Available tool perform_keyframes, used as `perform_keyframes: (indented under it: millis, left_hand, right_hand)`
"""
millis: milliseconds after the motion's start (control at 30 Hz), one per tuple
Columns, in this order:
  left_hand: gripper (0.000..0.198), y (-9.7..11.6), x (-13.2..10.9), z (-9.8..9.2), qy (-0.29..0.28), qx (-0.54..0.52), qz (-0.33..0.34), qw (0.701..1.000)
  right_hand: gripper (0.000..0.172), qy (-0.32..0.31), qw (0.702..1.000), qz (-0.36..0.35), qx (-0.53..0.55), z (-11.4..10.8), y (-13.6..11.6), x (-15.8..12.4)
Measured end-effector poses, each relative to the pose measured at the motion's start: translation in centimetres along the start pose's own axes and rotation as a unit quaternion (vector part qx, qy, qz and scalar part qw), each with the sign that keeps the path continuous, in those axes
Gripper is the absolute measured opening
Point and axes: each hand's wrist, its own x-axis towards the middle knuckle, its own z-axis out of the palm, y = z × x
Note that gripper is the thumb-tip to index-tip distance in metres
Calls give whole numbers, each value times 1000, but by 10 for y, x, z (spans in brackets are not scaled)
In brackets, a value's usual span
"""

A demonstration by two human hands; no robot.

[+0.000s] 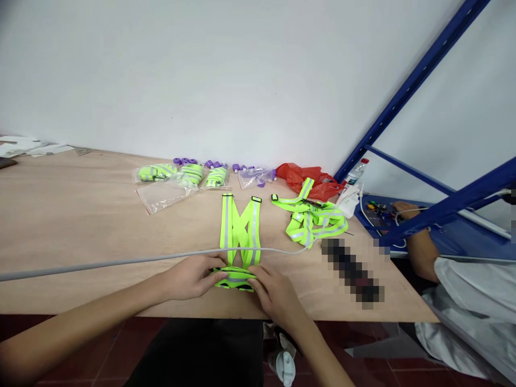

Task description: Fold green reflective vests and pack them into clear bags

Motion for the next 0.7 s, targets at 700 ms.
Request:
perform_keyframes:
  millis: [700]
  left_hand:
    - [21,-36,16,13,63,175,92,978]
  right_hand:
    - [19,129,980,-54,-141,23,25,8]
